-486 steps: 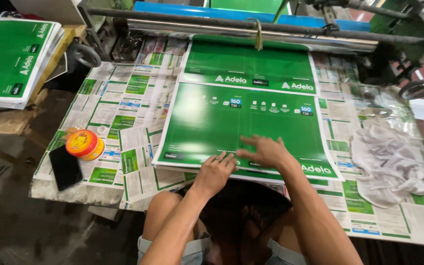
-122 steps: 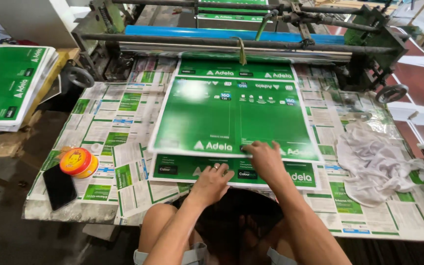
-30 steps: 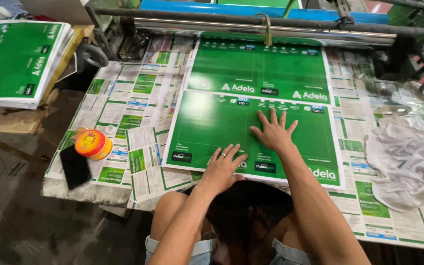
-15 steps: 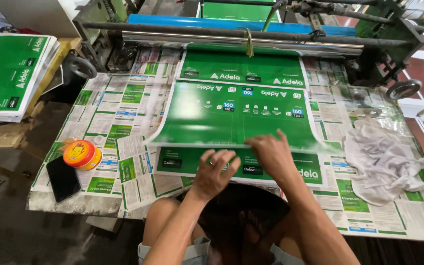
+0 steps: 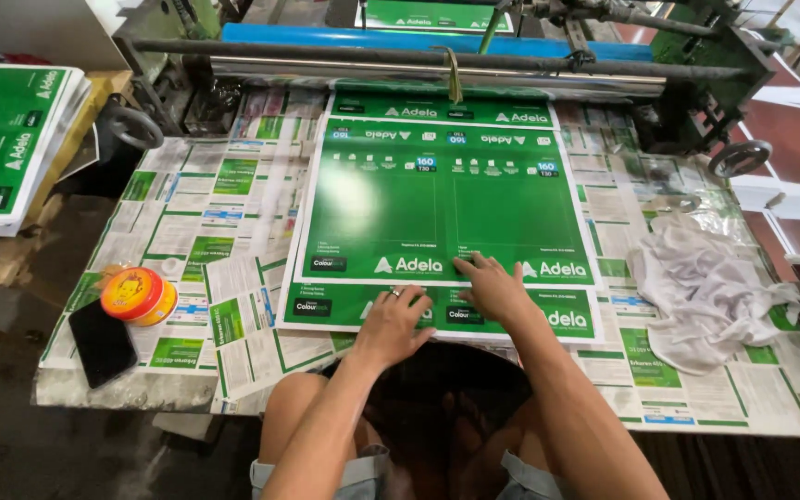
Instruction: Placing printed sheets into an industrial processing machine one by one.
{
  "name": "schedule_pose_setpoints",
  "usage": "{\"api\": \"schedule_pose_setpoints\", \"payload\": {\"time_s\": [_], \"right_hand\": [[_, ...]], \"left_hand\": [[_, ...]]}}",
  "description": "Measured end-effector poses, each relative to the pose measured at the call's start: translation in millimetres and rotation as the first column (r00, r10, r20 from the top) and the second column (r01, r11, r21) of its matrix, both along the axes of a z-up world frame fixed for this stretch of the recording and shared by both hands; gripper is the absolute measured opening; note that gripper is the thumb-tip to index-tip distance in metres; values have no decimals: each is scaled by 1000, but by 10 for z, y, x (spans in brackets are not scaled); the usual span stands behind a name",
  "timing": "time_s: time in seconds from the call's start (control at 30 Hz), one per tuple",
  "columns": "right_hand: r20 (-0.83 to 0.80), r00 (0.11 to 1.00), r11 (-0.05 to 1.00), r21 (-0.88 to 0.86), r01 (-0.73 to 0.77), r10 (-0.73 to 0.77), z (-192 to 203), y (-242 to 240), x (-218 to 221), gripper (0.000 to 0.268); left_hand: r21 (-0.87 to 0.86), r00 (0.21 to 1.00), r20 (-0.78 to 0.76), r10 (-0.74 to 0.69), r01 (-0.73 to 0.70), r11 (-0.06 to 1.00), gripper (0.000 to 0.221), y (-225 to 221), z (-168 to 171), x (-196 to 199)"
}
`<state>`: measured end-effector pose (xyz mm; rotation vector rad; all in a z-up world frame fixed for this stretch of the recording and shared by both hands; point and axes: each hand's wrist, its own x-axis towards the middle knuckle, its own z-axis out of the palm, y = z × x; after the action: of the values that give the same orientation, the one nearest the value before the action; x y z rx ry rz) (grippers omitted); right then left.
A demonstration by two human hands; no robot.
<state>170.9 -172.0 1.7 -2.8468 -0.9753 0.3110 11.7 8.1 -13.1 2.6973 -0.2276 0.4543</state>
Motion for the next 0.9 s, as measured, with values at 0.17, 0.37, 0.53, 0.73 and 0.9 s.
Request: {"api": "schedule_pose_setpoints", "payload": {"time_s": [0.17, 0.37, 0.53, 0.73, 0.9], "right_hand": [[-72, 996, 994, -94, 54, -61, 244, 94, -294, 78], [-157, 978, 981, -159, 114, -139, 170, 203, -232, 77], [-112, 980, 981, -127, 148, -162, 76, 297, -80, 77], [-70, 987, 984, -112, 138, -146, 60, 311, -74, 81], [-131, 979, 979, -154, 134, -154, 130, 323, -121, 80]], "left_hand": [[12, 996, 93, 12, -13, 1000, 55, -6, -13, -19], [54, 992, -79, 102, -98, 994, 95, -75, 310, -40], [213, 988, -124, 97, -69, 975, 105, -18, -62, 1], [205, 987, -141, 82, -52, 977, 99, 10, -29, 12], [189, 990, -122, 68, -45, 981, 95, 21, -88, 17]]}}
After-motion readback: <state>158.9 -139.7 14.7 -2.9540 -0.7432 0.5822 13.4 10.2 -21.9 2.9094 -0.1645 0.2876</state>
